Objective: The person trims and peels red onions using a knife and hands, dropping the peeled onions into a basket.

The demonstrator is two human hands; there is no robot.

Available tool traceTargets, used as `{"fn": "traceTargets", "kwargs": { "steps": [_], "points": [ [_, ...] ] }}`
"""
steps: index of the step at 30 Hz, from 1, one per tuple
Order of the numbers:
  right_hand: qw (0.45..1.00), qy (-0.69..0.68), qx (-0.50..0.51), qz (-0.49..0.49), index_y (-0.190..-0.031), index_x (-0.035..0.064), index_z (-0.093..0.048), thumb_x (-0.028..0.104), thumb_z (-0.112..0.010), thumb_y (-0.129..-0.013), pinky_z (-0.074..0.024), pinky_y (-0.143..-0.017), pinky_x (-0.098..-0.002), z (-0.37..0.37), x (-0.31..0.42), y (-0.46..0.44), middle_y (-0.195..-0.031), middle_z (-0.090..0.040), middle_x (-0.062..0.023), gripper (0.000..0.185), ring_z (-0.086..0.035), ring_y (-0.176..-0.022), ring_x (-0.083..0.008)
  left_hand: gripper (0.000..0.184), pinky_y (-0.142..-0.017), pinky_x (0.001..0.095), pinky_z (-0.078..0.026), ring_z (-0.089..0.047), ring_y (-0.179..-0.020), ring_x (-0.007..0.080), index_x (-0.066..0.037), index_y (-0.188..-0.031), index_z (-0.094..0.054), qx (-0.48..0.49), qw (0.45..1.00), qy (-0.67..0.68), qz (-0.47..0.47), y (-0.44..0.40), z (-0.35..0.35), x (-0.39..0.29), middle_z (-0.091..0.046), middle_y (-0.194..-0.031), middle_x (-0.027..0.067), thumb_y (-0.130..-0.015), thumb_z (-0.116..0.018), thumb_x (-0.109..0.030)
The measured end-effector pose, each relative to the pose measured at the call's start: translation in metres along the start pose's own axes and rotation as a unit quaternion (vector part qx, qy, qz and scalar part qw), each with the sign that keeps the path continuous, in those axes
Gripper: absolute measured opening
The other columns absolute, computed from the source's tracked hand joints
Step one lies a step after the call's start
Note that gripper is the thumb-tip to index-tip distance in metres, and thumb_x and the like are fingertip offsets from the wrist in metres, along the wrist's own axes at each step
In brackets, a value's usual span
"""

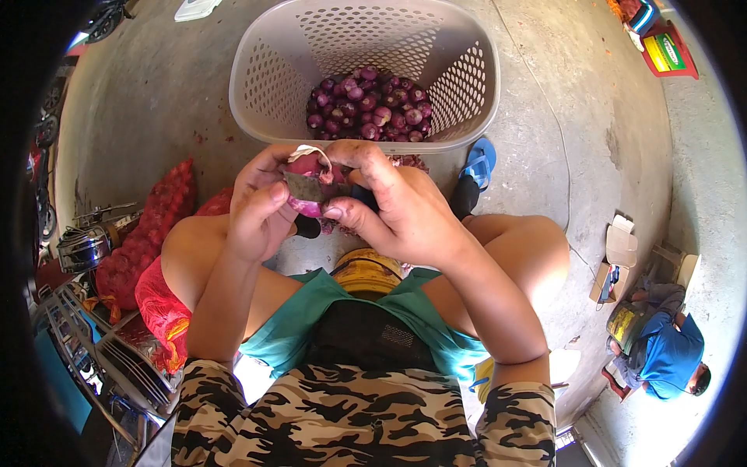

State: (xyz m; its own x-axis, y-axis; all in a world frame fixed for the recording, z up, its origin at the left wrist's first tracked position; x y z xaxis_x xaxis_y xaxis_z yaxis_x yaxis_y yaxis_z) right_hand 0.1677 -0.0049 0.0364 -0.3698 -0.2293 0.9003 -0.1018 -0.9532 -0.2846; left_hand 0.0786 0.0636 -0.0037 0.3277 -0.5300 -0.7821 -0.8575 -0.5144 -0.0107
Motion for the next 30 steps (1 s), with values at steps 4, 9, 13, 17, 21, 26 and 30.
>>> {"fn": "traceTargets", "kwargs": {
  "steps": [4,9,13,17,21,26,30],
  "points": [
    [1.0,-0.011,0.007,-0.001,-0.118,0.0019,-0.043,0.02,-0.064,-0.085,-0.0525,-0.071,-0.0372,-0.001,0.001,0.0,-0.111,-0.059,-0.0157,0.043,-0.065,-0.086,-0.0327,0.039,-0.093,0.0354,-0.046,-0.058,-0.105,0.0215,0.008,-0.121,-0.048,0.017,0.999,0.032,0.006,-0.002,-0.005,0.002,-0.058,-0.115,0.0173,-0.086,-0.051,-0.009],
    [1.0,0.0,0.014,0.018,-0.117,0.0017,-0.042,0.02,-0.063,-0.086,-0.0524,-0.072,-0.0371,0.001,0.007,-0.002,-0.111,-0.058,-0.0156,0.042,-0.066,-0.089,-0.0306,0.05,-0.084,0.0343,-0.051,-0.057,-0.101,0.0208,0.007,-0.121,-0.045,-0.01,0.997,0.0,0.073,0.0,-0.007,0.007,-0.056,-0.109,0.0142,-0.089,-0.053,-0.031],
    [1.0,-0.023,0.015,0.0,-0.117,0.0014,-0.042,0.02,-0.062,-0.087,-0.0524,-0.071,-0.0364,0.001,0.004,-0.001,-0.109,-0.059,-0.0164,0.041,-0.066,-0.088,-0.029,0.038,-0.095,0.0372,-0.046,-0.056,-0.109,0.0228,0.007,-0.126,-0.045,0.046,0.989,0.121,0.068,0.001,-0.013,0.008,-0.056,-0.119,0.0166,-0.093,-0.045,-0.013],
    [1.0,-0.025,0.011,-0.008,-0.117,0.002,-0.042,0.021,-0.062,-0.087,-0.0525,-0.068,-0.0357,0.0,0.0,0.0,-0.098,-0.063,-0.0148,0.041,-0.067,-0.082,-0.0289,0.04,-0.094,0.037,-0.047,-0.057,-0.109,0.0217,0.006,-0.127,-0.044,0.045,0.986,0.138,0.085,0.002,-0.014,0.011,-0.056,-0.12,0.0155,-0.096,-0.04,-0.019],
    [0.996,-0.032,0.061,-0.059,-0.117,0.0002,-0.04,0.019,-0.06,-0.09,-0.0462,-0.078,-0.0297,-0.007,-0.006,0.002,-0.107,-0.052,-0.0137,0.039,-0.055,-0.092,-0.019,0.047,-0.069,0.033,-0.054,-0.06,-0.096,0.0208,0.003,-0.129,-0.041,0.007,0.99,0.057,0.13,0.005,-0.009,0.018,-0.056,-0.111,0.0105,-0.097,-0.034,-0.031],
    [1.0,0.008,0.018,0.011,-0.114,0.0036,-0.044,0.021,-0.061,-0.088,-0.0513,-0.064,-0.0357,-0.003,0.002,-0.003,-0.089,-0.065,-0.0135,0.036,-0.066,-0.074,-0.0307,0.045,-0.068,0.0318,-0.053,-0.061,-0.09,0.0183,-0.001,-0.128,-0.044,0.017,0.975,0.146,0.168,0.009,-0.013,0.024,-0.058,-0.109,0.0088,-0.099,-0.031,-0.034],
    [1.0,0.028,0.01,0.005,-0.114,0.0041,-0.043,0.021,-0.06,-0.088,-0.0509,-0.065,-0.0369,-0.003,0.001,-0.004,-0.092,-0.065,-0.014,0.035,-0.066,-0.076,-0.0314,0.046,-0.069,0.031,-0.052,-0.061,-0.089,0.0161,-0.002,-0.128,-0.045,0.031,0.972,0.155,0.174,0.01,-0.014,0.025,-0.058,-0.109,0.0078,-0.1,-0.031,-0.036]
  ]
}}
Point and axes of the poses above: each hand's wrist, its own y-axis away from the middle knuckle, its own z-axis out of the back of the hand, x = y × z, the point moved 10 cm from there along -y, towards the middle knuckle
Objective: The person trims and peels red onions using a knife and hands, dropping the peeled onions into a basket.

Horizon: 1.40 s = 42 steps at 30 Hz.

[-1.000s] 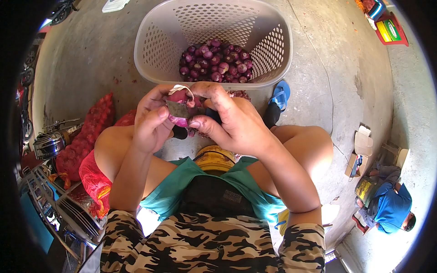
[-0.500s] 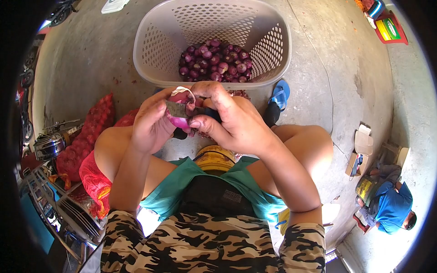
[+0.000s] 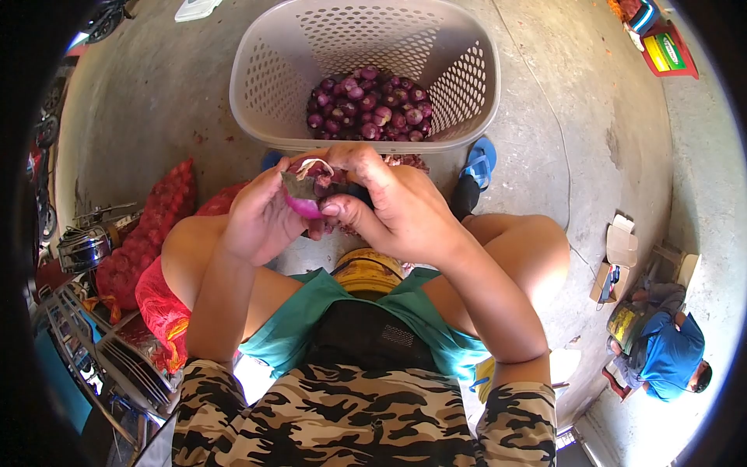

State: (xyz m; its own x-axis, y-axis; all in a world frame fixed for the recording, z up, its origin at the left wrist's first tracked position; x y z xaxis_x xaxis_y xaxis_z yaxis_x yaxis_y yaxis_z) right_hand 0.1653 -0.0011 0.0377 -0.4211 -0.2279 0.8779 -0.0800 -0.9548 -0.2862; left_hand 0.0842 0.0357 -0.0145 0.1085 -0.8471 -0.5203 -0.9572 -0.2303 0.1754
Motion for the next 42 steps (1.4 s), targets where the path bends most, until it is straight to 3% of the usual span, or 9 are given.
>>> {"fn": "traceTargets", "kwargs": {
  "steps": [6,9,15,26,29,35,38,41,42],
  "points": [
    [0.995,-0.05,-0.023,-0.085,-0.119,0.0051,-0.04,0.023,-0.059,-0.089,-0.0505,-0.069,-0.0372,-0.001,-0.023,0.003,-0.099,-0.063,-0.0143,0.04,-0.066,-0.084,-0.0308,0.053,-0.068,0.0289,-0.054,-0.06,-0.095,0.0172,-0.001,-0.136,-0.035,-0.104,0.985,-0.107,-0.081,-0.005,0.012,-0.014,-0.055,-0.117,0.008,-0.096,-0.044,-0.035],
    [0.992,-0.076,-0.015,-0.098,-0.123,0.0048,-0.038,0.024,-0.06,-0.089,-0.0507,-0.071,-0.0367,-0.002,-0.025,0.003,-0.102,-0.063,-0.0142,0.044,-0.066,-0.086,-0.0295,0.044,-0.075,0.0277,-0.052,-0.057,-0.099,0.0132,-0.005,-0.133,-0.041,-0.072,0.981,-0.167,-0.064,0.0,0.007,-0.018,-0.055,-0.118,0.0053,-0.094,-0.053,-0.021],
    [0.997,-0.054,0.005,-0.062,-0.126,0.0032,-0.037,0.022,-0.06,-0.089,-0.0514,-0.071,-0.0361,-0.002,-0.017,0.001,-0.107,-0.061,-0.0155,0.048,-0.067,-0.087,-0.0293,0.052,-0.075,0.0276,-0.054,-0.057,-0.101,0.0141,-0.006,-0.135,-0.039,-0.072,0.98,-0.169,-0.077,0.003,0.008,-0.016,-0.054,-0.121,0.006,-0.089,-0.061,-0.017],
    [0.998,-0.031,0.02,-0.053,-0.121,0.0038,-0.04,0.021,-0.058,-0.089,-0.052,-0.072,-0.0374,-0.002,-0.011,-0.001,-0.106,-0.062,-0.0154,0.041,-0.066,-0.088,-0.0329,0.051,-0.07,0.0272,-0.054,-0.062,-0.086,0.0148,-0.003,-0.133,-0.043,-0.063,0.981,-0.178,-0.047,0.002,0.01,-0.009,-0.058,-0.113,0.0069,-0.093,-0.052,-0.034],
    [0.991,-0.052,0.059,-0.106,-0.12,-0.0017,-0.04,0.019,-0.057,-0.092,-0.0493,-0.082,-0.0313,-0.006,-0.016,0.003,-0.115,-0.05,-0.0147,0.039,-0.058,-0.095,-0.02,0.051,-0.069,0.0275,-0.054,-0.062,-0.083,0.0145,-0.002,-0.131,-0.044,-0.063,0.982,-0.172,-0.037,0.001,0.01,-0.007,-0.059,-0.109,0.007,-0.094,-0.05,-0.037],
    [0.992,-0.041,0.065,-0.098,-0.117,-0.0015,-0.04,0.019,-0.056,-0.092,-0.0493,-0.077,-0.03,-0.008,-0.02,0.006,-0.114,-0.051,-0.0148,0.036,-0.059,-0.089,-0.0195,0.048,-0.065,0.0265,-0.052,-0.06,-0.076,0.0132,-0.002,-0.126,-0.047,-0.057,0.987,-0.148,-0.016,0.003,0.013,-0.003,-0.061,-0.099,0.0064,-0.095,-0.047,-0.038],
    [0.993,-0.063,0.033,-0.093,-0.109,0.0044,-0.042,0.023,-0.057,-0.09,-0.0488,-0.067,-0.0395,-0.005,-0.017,0.002,-0.09,-0.065,-0.0167,0.031,-0.064,-0.08,-0.0362,0.049,-0.058,0.0267,-0.05,-0.06,-0.071,0.014,-0.001,-0.119,-0.05,-0.068,0.987,-0.146,-0.01,0.003,0.016,-0.001,-0.062,-0.092,0.0068,-0.096,-0.041,-0.044],
    [0.991,-0.066,0.064,-0.094,-0.11,-0.0012,-0.041,0.019,-0.055,-0.093,-0.0475,-0.076,-0.0291,-0.011,-0.021,0.007,-0.106,-0.051,-0.0123,0.03,-0.055,-0.087,-0.0153,0.053,-0.055,0.0272,-0.048,-0.06,-0.068,0.0143,-0.001,-0.115,-0.051,-0.072,0.988,-0.132,0.019,0.004,0.021,0.003,-0.062,-0.089,0.0073,-0.097,-0.034,-0.048],
    [0.992,-0.076,0.055,-0.087,-0.11,0.0005,-0.042,0.02,-0.056,-0.092,-0.048,-0.074,-0.0316,-0.012,-0.023,0.007,-0.102,-0.055,-0.0127,0.029,-0.058,-0.085,-0.0207,0.053,-0.054,0.0272,-0.048,-0.06,-0.068,0.0142,-0.002,-0.114,-0.051,-0.072,0.989,-0.123,0.033,0.005,0.022,0.005,-0.062,-0.088,0.0074,-0.097,-0.032,-0.048]
  ]
}}
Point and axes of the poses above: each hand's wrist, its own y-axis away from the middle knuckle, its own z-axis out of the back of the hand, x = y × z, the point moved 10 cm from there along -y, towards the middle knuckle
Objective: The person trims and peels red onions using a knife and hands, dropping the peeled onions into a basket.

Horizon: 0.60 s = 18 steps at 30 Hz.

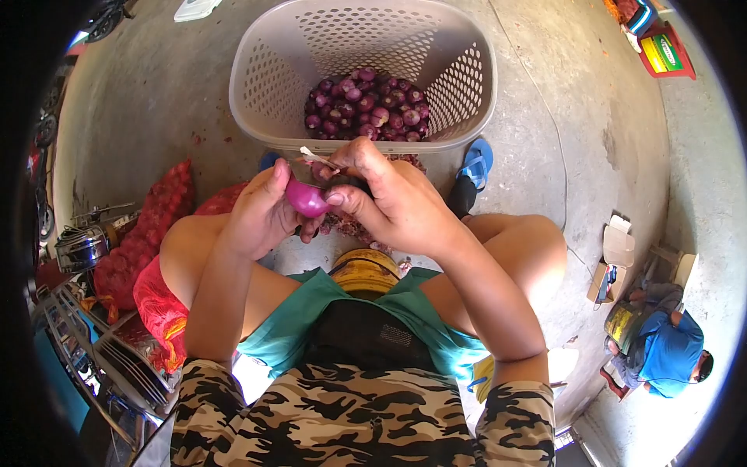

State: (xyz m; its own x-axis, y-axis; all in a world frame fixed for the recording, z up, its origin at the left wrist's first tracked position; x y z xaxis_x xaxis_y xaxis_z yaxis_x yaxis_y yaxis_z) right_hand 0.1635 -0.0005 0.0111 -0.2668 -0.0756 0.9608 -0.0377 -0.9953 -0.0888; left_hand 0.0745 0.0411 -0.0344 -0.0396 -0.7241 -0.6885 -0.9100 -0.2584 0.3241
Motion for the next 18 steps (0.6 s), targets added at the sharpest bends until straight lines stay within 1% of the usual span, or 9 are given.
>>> {"fn": "traceTargets", "kwargs": {
  "steps": [2,6,8,11,12,14,15,18],
  "points": [
    [1.0,-0.021,-0.017,0.016,-0.108,0.0037,-0.043,0.02,-0.058,-0.09,-0.0491,-0.069,-0.0366,-0.001,-0.002,-0.002,-0.092,-0.065,-0.0134,0.028,-0.064,-0.081,-0.0317,0.054,-0.054,0.0273,-0.047,-0.059,-0.068,0.0143,-0.003,-0.113,-0.051,-0.005,1.0,-0.011,0.017,-0.001,0.0,0.002,-0.062,-0.086,0.0074,-0.097,-0.029,-0.049],
    [0.997,0.023,-0.068,0.035,-0.105,0.0033,-0.045,0.018,-0.057,-0.09,-0.0495,-0.07,-0.0353,0.007,0.006,-0.001,-0.093,-0.064,-0.0119,0.024,-0.064,-0.08,-0.0293,0.055,-0.056,0.0273,-0.046,-0.06,-0.073,0.0147,-0.004,-0.111,-0.052,-0.013,1.0,0.013,0.016,-0.005,-0.004,0.002,-0.062,-0.09,0.0072,-0.098,-0.025,-0.05],
    [0.994,0.048,-0.08,0.061,-0.104,0.003,-0.046,0.017,-0.057,-0.09,-0.0498,-0.069,-0.0352,0.011,0.013,0.001,-0.092,-0.064,-0.0122,0.022,-0.065,-0.079,-0.029,0.054,-0.057,0.0271,-0.046,-0.06,-0.075,0.0147,-0.005,-0.112,-0.052,-0.022,1.0,-0.009,0.01,-0.003,-0.004,0.0,-0.061,-0.093,0.0068,-0.098,-0.025,-0.049],
    [0.993,0.047,-0.057,0.097,-0.103,0.0025,-0.048,0.017,-0.058,-0.09,-0.0501,-0.069,-0.0353,0.013,0.025,0.004,-0.091,-0.065,-0.0124,0.022,-0.065,-0.079,-0.0286,0.052,-0.061,0.0274,-0.046,-0.059,-0.08,0.0144,-0.004,-0.117,-0.05,-0.015,1.0,-0.024,-0.006,-0.003,-0.005,-0.005,-0.061,-0.098,0.0065,-0.098,-0.027,-0.047],
    [0.996,0.023,-0.036,0.081,-0.103,0.0023,-0.048,0.017,-0.059,-0.089,-0.0502,-0.069,-0.0352,0.013,0.026,0.004,-0.09,-0.065,-0.0123,0.023,-0.065,-0.078,-0.0287,0.052,-0.063,0.0276,-0.046,-0.059,-0.081,0.0143,-0.003,-0.119,-0.05,-0.01,1.0,-0.027,-0.013,-0.003,-0.005,-0.007,-0.061,-0.099,0.0065,-0.098,-0.027,-0.046],
    [0.998,-0.025,0.007,0.05,-0.102,0.002,-0.048,0.018,-0.06,-0.088,-0.0503,-0.068,-0.0351,0.011,0.028,0.006,-0.088,-0.065,-0.0121,0.024,-0.065,-0.075,-0.0291,0.052,-0.067,0.0277,-0.046,-0.058,-0.08,0.014,-0.002,-0.124,-0.047,-0.034,0.998,-0.034,-0.036,-0.005,0.002,-0.012,-0.061,-0.099,0.0068,-0.097,-0.031,-0.044],
    [0.998,-0.038,0.014,0.055,-0.101,0.0032,-0.049,0.019,-0.062,-0.086,-0.05,-0.065,-0.0355,0.01,0.027,0.006,-0.085,-0.064,-0.0123,0.025,-0.065,-0.072,-0.0306,0.052,-0.069,0.0278,-0.045,-0.058,-0.08,0.0138,-0.002,-0.126,-0.046,-0.046,0.997,-0.037,-0.048,-0.006,0.005,-0.015,-0.061,-0.1,0.0069,-0.096,-0.032,-0.043],
    [0.993,0.066,0.077,0.052,-0.103,0.0049,-0.05,0.018,-0.063,-0.085,-0.0492,-0.061,-0.0368,0.006,0.022,0.008,-0.08,-0.063,-0.0141,0.026,-0.064,-0.07,-0.0324,0.055,-0.072,0.0273,-0.044,-0.057,-0.08,0.0131,-0.001,-0.129,-0.044,-0.116,0.989,-0.02,-0.093,-0.003,0.013,-0.032,-0.061,-0.102,0.0086,-0.093,-0.037,-0.042]
  ]
}}
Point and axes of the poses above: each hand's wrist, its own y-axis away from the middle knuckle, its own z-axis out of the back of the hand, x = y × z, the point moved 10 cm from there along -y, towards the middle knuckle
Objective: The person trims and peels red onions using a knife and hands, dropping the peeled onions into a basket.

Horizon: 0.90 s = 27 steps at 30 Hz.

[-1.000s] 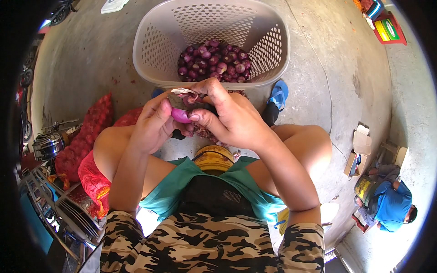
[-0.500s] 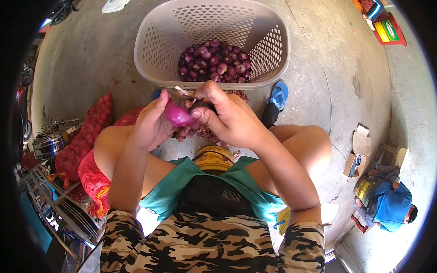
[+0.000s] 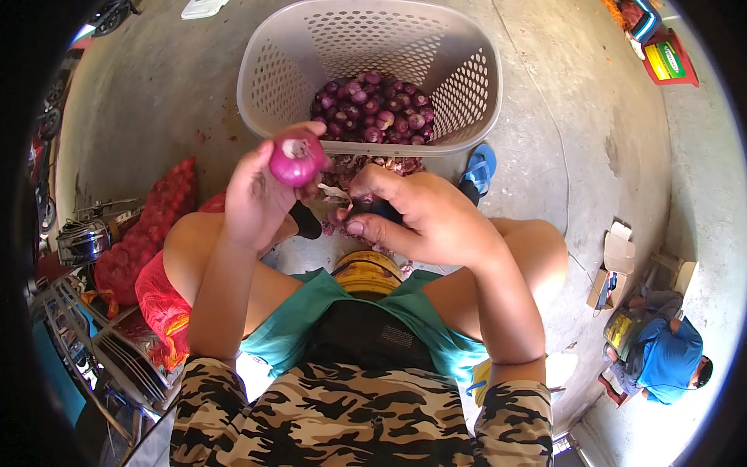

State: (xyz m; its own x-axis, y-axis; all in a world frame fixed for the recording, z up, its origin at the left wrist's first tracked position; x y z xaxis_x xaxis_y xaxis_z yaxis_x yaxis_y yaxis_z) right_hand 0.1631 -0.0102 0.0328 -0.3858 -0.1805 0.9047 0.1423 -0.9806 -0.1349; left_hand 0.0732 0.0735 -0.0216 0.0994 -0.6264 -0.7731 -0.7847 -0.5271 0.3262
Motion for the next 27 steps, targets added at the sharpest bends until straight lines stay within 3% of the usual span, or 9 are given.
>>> {"fn": "traceTargets", "kwargs": {
  "steps": [4,7,13,16,22,27],
  "points": [
    [0.949,0.205,0.136,-0.196,-0.113,0.0065,-0.048,0.025,-0.059,-0.086,-0.0463,-0.058,-0.044,-0.011,-0.032,0.014,-0.071,-0.062,-0.0167,0.035,-0.061,-0.067,-0.0354,0.055,-0.067,0.0249,-0.044,-0.057,-0.078,0.0134,-0.002,-0.13,-0.042,-0.01,0.999,0.011,-0.034,-0.005,0.009,-0.006,-0.06,-0.105,0.0113,-0.091,-0.04,-0.041],
    [0.917,0.262,0.152,-0.261,-0.125,0.0092,-0.044,0.026,-0.056,-0.086,-0.0456,-0.058,-0.0461,-0.012,-0.042,0.021,-0.069,-0.061,-0.0172,0.044,-0.06,-0.065,-0.0362,0.054,-0.065,0.0245,-0.044,-0.058,-0.078,0.014,-0.003,-0.132,-0.041,-0.016,0.999,0.006,-0.045,-0.005,0.008,-0.008,-0.06,-0.108,0.0127,-0.091,-0.04,-0.039],
    [0.947,0.232,0.141,-0.17,-0.123,0.0125,-0.051,0.025,-0.055,-0.086,-0.0459,-0.058,-0.0467,-0.024,-0.035,0.012,-0.068,-0.061,-0.0176,0.04,-0.06,-0.065,-0.0361,0.051,-0.065,0.0248,-0.045,-0.059,-0.076,0.0144,-0.007,-0.133,-0.04,-0.029,0.997,0.042,-0.059,-0.005,0.01,-0.009,-0.059,-0.115,0.0173,-0.093,-0.039,-0.038],
    [0.934,0.263,0.158,-0.183,-0.122,0.0089,-0.054,0.027,-0.055,-0.086,-0.0456,-0.059,-0.0476,-0.026,-0.046,0.017,-0.067,-0.061,-0.0182,0.04,-0.061,-0.066,-0.0367,0.048,-0.065,0.0246,-0.045,-0.059,-0.075,0.0144,-0.008,-0.131,-0.042,-0.027,0.996,0.071,-0.036,-0.006,0.013,-0.001,-0.06,-0.114,0.0189,-0.094,-0.035,-0.039],
    [0.905,0.266,0.167,-0.288,-0.128,0.001,-0.045,0.034,-0.054,-0.087,-0.046,-0.062,-0.0491,-0.021,-0.05,0.02,-0.067,-0.061,-0.0196,0.053,-0.061,-0.067,-0.0376,0.048,-0.065,0.0258,-0.043,-0.058,-0.073,0.0158,-0.008,-0.125,-0.048,-0.043,0.993,0.106,-0.004,-0.006,0.017,0.005,-0.063,-0.109,0.0186,-0.096,-0.031,-0.041],
    [0.912,0.246,0.178,-0.275,-0.13,0.0021,-0.042,0.034,-0.054,-0.087,-0.047,-0.063,-0.0486,-0.026,-0.048,0.017,-0.067,-0.062,-0.0204,0.055,-0.062,-0.068,-0.0384,0.049,-0.065,0.0259,-0.043,-0.057,-0.074,0.0161,-0.006,-0.121,-0.051,-0.029,0.991,0.131,0.019,-0.006,0.016,0.009,-0.064,-0.106,0.0164,-0.095,-0.032,-0.043]
  ]
}}
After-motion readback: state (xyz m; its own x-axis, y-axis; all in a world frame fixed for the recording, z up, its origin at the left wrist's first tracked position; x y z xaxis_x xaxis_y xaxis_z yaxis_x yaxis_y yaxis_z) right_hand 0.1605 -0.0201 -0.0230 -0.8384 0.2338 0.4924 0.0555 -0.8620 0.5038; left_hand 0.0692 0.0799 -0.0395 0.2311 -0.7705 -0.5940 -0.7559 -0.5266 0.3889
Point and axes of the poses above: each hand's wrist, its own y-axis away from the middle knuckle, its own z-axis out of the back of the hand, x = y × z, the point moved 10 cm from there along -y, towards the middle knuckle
